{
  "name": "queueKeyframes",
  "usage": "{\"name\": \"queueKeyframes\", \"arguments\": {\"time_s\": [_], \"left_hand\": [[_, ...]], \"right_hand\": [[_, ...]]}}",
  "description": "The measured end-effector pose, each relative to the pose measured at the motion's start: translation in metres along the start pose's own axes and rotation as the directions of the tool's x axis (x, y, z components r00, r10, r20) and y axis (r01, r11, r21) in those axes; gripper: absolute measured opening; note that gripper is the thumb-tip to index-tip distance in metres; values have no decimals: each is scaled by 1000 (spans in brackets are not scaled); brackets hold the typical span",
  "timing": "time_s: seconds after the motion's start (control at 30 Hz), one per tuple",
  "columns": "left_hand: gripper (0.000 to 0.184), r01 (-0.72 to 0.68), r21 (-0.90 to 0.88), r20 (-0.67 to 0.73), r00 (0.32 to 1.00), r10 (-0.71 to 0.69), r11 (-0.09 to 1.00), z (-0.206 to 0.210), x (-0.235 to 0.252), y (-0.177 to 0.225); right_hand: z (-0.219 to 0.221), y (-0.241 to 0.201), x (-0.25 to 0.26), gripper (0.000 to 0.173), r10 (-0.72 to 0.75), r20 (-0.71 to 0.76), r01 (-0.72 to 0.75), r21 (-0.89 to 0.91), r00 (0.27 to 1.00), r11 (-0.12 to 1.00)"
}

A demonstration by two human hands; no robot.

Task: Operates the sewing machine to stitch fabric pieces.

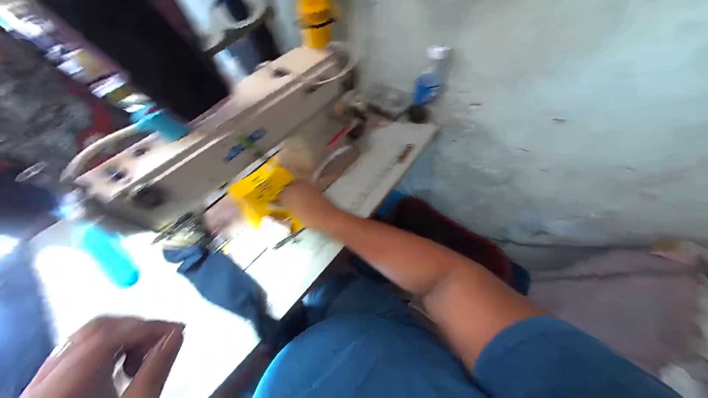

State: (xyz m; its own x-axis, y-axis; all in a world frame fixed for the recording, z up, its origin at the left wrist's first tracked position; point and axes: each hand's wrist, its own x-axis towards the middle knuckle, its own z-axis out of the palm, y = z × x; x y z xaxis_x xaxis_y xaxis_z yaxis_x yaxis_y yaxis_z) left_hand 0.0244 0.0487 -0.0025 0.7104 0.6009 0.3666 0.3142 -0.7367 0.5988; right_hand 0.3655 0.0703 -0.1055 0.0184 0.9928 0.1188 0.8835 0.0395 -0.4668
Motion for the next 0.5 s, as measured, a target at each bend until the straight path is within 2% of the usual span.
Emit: {"name": "queueKeyframes", "arguments": {"time_s": [0.07, 0.13, 0.2, 0.3, 0.37, 0.43, 0.5], "left_hand": [[16, 36, -46, -115, 992, -41, 998, 2, 4, 7], [9, 39, -111, -214, 975, -62, 993, 4, 6, 12], [4, 28, -140, -250, 966, -63, 990, 6, 5, 14], [4, 5, -163, -277, 960, -51, 987, 9, 3, 11], [5, 1, -108, -298, 954, -34, 994, 10, 4, 10], [7, -6, -24, -301, 954, -2, 1000, 8, 6, 11], [8, -23, 62, -263, 964, 38, 998, 4, 9, 14]], "right_hand": [[-1, -1, 5, 30, -62, -133, 58, -30, 989, 998], [-9, -14, 2, 26, -103, -286, 117, 32, 953, 993], [-21, -37, -16, 29, -167, -339, 213, 103, 926, 972], [-35, -73, -40, 37, -281, -297, 339, 164, 913, 927], [-42, -93, -53, 40, -332, -273, 387, 179, 903, 905], [-51, -108, -62, 37, -335, -218, 378, 204, 917, 903], [-60, -116, -63, 32, -318, -82, 328, 248, 945, 911]]}}
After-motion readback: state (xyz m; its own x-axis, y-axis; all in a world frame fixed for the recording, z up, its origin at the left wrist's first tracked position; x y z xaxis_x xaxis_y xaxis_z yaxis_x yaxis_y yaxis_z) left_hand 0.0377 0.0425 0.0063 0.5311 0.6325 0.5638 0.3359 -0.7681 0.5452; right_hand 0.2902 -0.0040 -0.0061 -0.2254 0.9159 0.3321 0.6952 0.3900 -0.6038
